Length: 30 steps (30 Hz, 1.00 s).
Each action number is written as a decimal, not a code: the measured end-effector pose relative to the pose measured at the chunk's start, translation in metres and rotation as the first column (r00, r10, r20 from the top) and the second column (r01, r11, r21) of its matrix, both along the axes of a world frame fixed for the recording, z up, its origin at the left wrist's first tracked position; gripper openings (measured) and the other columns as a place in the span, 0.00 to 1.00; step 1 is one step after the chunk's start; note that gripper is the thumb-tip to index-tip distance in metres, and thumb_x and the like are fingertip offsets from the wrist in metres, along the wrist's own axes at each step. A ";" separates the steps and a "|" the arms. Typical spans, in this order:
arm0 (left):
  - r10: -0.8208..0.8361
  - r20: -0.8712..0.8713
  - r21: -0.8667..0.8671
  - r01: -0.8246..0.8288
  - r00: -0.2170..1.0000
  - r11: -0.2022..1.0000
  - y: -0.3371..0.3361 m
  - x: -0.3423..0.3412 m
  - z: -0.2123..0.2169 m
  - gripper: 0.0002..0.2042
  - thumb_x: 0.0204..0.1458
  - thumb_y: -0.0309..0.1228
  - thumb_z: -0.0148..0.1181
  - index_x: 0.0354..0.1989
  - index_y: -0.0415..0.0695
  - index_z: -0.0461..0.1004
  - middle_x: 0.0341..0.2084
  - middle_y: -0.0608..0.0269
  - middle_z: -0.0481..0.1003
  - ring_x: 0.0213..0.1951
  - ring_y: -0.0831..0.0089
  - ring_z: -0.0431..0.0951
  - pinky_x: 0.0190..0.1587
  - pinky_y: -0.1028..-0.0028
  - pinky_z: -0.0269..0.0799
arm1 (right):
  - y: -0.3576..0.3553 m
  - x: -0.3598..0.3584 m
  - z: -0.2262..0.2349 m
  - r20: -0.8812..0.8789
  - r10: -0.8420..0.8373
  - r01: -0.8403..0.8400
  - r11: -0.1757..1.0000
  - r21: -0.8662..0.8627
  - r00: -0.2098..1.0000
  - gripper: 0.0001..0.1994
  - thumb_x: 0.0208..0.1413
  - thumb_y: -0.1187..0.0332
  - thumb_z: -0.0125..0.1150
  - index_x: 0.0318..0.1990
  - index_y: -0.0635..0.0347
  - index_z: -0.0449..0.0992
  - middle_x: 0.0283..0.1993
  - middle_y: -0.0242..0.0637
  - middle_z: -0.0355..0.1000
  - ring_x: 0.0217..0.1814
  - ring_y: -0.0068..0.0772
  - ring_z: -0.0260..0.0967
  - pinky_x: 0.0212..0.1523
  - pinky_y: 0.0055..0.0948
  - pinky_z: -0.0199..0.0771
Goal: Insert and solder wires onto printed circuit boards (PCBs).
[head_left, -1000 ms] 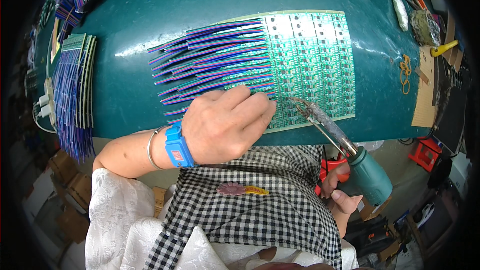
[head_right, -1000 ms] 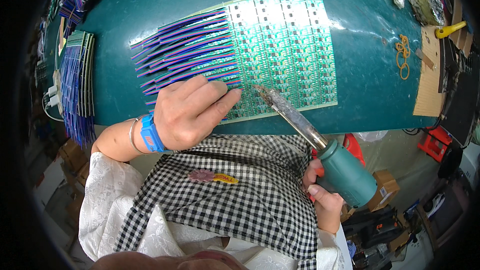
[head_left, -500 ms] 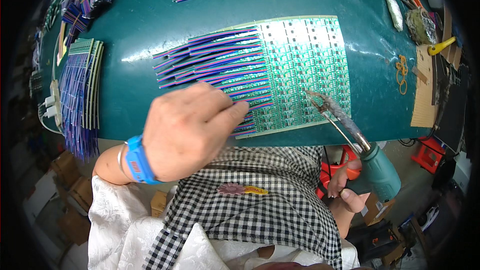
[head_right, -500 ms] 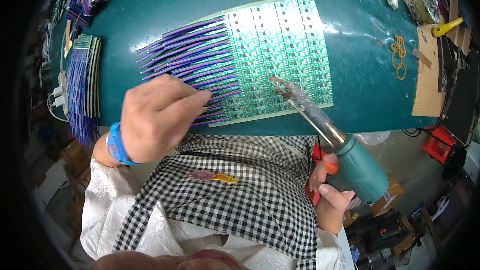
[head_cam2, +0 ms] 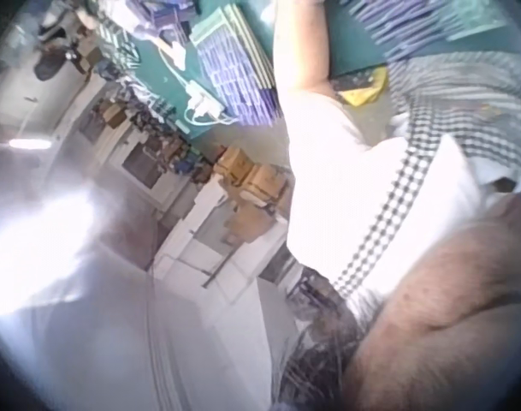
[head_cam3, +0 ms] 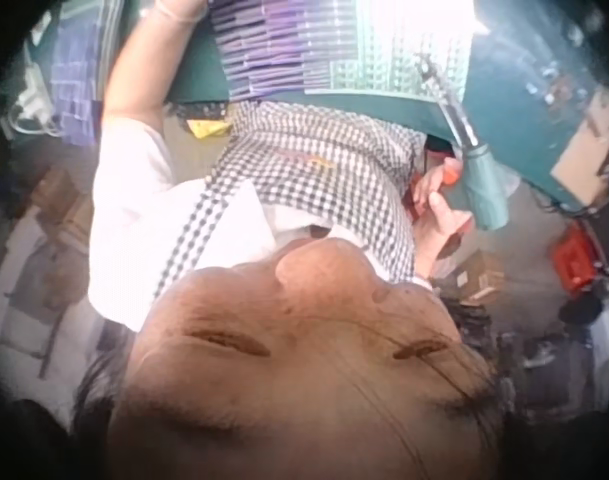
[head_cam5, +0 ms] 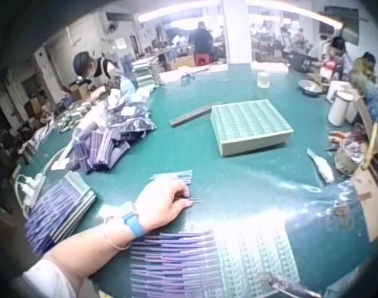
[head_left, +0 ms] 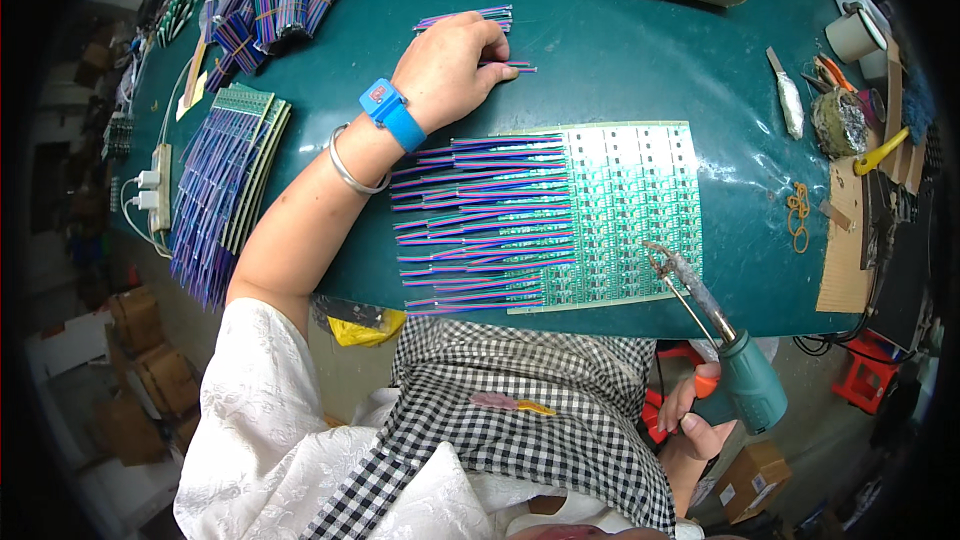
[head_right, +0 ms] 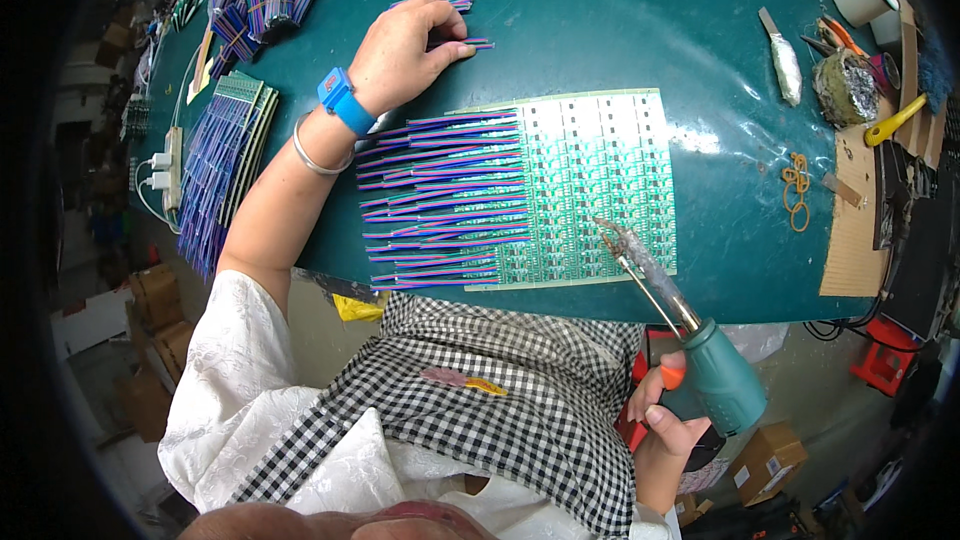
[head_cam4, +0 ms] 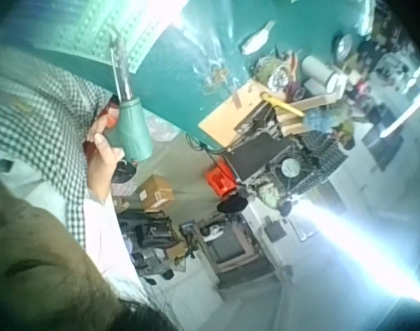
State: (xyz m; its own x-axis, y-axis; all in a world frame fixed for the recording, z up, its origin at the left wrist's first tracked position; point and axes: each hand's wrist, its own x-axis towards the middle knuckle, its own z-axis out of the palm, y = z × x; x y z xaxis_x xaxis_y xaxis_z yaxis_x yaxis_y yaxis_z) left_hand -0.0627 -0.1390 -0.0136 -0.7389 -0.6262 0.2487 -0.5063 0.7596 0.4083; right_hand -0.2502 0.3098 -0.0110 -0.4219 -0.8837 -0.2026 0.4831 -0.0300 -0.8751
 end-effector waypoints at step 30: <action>-0.338 -0.215 0.125 0.369 0.916 0.921 0.179 0.035 0.004 0.21 0.35 0.15 0.66 0.43 0.37 0.82 0.32 0.58 0.77 0.29 0.63 0.78 0.29 0.67 0.75 | 0.018 0.023 0.016 0.009 0.028 -0.030 0.971 0.236 1.000 0.29 0.42 0.78 0.72 0.57 0.72 0.74 0.30 0.36 0.71 0.30 0.26 0.67 0.31 0.24 0.66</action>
State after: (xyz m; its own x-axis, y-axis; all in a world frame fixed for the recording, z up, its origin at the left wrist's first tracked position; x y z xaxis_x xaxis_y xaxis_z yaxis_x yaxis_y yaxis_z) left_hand -0.0274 0.0403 -0.0094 -0.8695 -0.3751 0.3214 -0.1201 0.7916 0.5991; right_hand -0.2275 0.3273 0.0054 -0.3948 -0.8225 -0.4094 0.4859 0.1913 -0.8528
